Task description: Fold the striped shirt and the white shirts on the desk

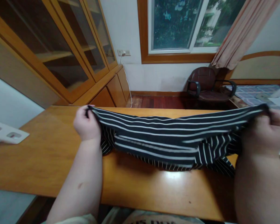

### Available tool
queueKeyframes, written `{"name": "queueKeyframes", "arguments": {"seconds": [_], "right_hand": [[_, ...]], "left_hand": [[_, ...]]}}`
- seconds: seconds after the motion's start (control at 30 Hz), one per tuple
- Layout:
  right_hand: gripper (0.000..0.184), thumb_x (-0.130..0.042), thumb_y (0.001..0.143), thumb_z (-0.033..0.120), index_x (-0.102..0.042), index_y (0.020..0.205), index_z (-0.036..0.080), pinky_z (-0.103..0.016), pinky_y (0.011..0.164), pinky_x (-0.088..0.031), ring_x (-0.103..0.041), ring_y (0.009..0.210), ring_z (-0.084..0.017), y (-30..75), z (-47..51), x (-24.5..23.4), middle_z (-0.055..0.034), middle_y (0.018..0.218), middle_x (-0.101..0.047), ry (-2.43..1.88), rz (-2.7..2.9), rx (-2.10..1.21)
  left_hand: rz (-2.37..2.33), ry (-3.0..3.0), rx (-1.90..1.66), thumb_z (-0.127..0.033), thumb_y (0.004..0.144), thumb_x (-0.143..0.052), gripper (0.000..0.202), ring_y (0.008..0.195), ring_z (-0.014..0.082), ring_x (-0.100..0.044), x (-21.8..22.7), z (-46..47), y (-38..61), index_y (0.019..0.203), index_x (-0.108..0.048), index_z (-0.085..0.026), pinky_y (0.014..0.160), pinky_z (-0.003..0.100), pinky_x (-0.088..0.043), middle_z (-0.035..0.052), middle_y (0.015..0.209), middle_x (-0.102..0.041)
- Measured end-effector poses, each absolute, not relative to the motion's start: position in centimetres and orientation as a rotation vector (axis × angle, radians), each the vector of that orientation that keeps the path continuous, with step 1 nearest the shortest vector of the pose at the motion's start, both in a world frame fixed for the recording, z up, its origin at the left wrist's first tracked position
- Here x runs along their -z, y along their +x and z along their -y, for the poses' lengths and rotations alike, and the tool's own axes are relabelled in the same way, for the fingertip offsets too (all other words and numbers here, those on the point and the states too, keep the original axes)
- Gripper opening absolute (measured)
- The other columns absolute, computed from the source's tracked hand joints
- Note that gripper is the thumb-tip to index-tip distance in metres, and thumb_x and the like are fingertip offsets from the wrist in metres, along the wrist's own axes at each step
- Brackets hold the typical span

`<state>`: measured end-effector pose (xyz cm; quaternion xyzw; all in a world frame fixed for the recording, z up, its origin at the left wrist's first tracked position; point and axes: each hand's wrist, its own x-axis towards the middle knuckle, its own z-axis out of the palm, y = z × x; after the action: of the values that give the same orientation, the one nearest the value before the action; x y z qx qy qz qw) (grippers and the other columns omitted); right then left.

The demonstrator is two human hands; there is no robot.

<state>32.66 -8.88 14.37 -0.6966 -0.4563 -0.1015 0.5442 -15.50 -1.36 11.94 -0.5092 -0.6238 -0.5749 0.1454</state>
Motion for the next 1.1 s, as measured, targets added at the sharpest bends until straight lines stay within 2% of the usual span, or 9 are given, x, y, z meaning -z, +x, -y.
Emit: {"name": "queueKeyframes", "arguments": {"seconds": [0.17,0.3,0.43,0.6,0.77,0.87,0.93,1.0,1.1], "right_hand": [[0.039,-0.040,0.085,0.042,-0.068,0.083,0.014,-0.032,0.062,-0.034,-0.053,0.071,-0.022,32.8,3.6,-8.5,-0.0116,0.075,-0.063,-2.197,1.323,0.124],[0.047,-0.035,0.088,0.049,-0.069,0.092,0.015,-0.034,0.066,-0.039,-0.059,0.081,-0.027,34.2,1.4,-3.1,-0.0165,0.086,-0.067,-2.447,1.425,-0.105],[0.044,-0.039,0.087,0.048,-0.067,0.099,0.016,-0.037,0.070,-0.043,-0.060,0.090,-0.030,34.6,1.2,-1.0,-0.0170,0.095,-0.067,-2.549,1.530,-0.196],[0.041,-0.049,0.085,0.040,-0.060,0.113,0.012,-0.042,0.086,-0.042,-0.056,0.103,-0.031,33.8,1.9,-1.9,-0.0177,0.109,-0.063,-2.278,1.676,0.221],[0.037,-0.050,0.084,0.039,-0.060,0.111,0.016,-0.041,0.094,-0.042,-0.057,0.106,-0.028,31.1,4.5,-3.1,-0.0131,0.113,-0.063,-1.959,2.007,0.038],[0.033,-0.048,0.085,0.041,-0.064,0.103,0.019,-0.040,0.093,-0.044,-0.059,0.104,-0.027,29.6,8.2,-3.9,-0.0105,0.110,-0.065,-1.841,2.101,-0.121],[0.031,-0.046,0.086,0.046,-0.066,0.093,0.023,-0.037,0.080,-0.048,-0.063,0.090,-0.025,29.4,11.4,-4.1,-0.0074,0.097,-0.069,-1.916,2.080,-0.258],[0.038,-0.042,0.086,0.052,-0.065,0.072,0.025,-0.035,0.063,-0.048,-0.064,0.069,-0.023,30.1,14.4,-3.8,-0.0049,0.076,-0.069,-2.111,2.026,-0.396],[0.038,-0.044,0.084,0.055,-0.064,0.072,0.026,-0.036,0.059,-0.049,-0.065,0.066,-0.024,32.7,17.4,-2.3,-0.0046,0.073,-0.069,-2.260,1.885,-0.441]], "left_hand": [[2.374,-1.826,0.879,-0.035,0.090,-0.042,0.031,0.092,0.0245,-0.063,-5.2,-2.4,-14.2,0.103,-0.066,-0.020,0.080,0.034,-0.048,0.0093,0.100,-0.069],[2.523,-1.977,0.455,-0.038,0.091,-0.037,0.037,0.094,0.0283,-0.063,-1.3,-3.9,-14.3,0.106,-0.066,-0.021,0.078,0.036,-0.048,0.0123,0.103,-0.069],[2.466,-2.063,0.296,-0.038,0.091,-0.038,0.037,0.097,0.0286,-0.062,-0.9,-3.9,-14.5,0.110,-0.064,-0.020,0.081,0.038,-0.048,0.0134,0.107,-0.067],[2.241,-2.059,0.268,-0.035,0.086,-0.049,0.046,0.120,0.0313,-0.049,-2.1,-2.2,-13.5,0.128,-0.053,-0.016,0.099,0.044,-0.039,0.0156,0.130,-0.054],[2.147,-2.364,0.208,-0.040,0.085,-0.052,0.049,0.130,0.0313,-0.040,-4.2,2.3,-11.2,0.129,-0.052,-0.019,0.105,0.045,-0.033,0.0130,0.143,-0.042],[2.143,-2.602,0.259,-0.041,0.087,-0.047,0.039,0.119,0.0250,-0.051,-5.4,6.4,-10.7,0.118,-0.059,-0.020,0.099,0.035,-0.040,0.0101,0.132,-0.053],[2.243,-2.603,0.278,-0.042,0.088,-0.045,0.032,0.100,0.0216,-0.060,-5.7,9.2,-11.1,0.108,-0.062,-0.023,0.084,0.032,-0.046,0.0068,0.116,-0.063],[2.431,-2.421,0.177,-0.041,0.089,-0.042,0.028,0.083,0.0210,-0.063,-5.4,11.5,-12.2,0.092,-0.064,-0.024,0.070,0.031,-0.047,0.0059,0.097,-0.067],[2.530,-2.125,0.012,-0.032,0.090,-0.036,0.029,0.082,0.0240,-0.062,-4.1,13.4,-14.4,0.090,-0.063,-0.020,0.071,0.034,-0.045,0.0091,0.091,-0.067]]}}
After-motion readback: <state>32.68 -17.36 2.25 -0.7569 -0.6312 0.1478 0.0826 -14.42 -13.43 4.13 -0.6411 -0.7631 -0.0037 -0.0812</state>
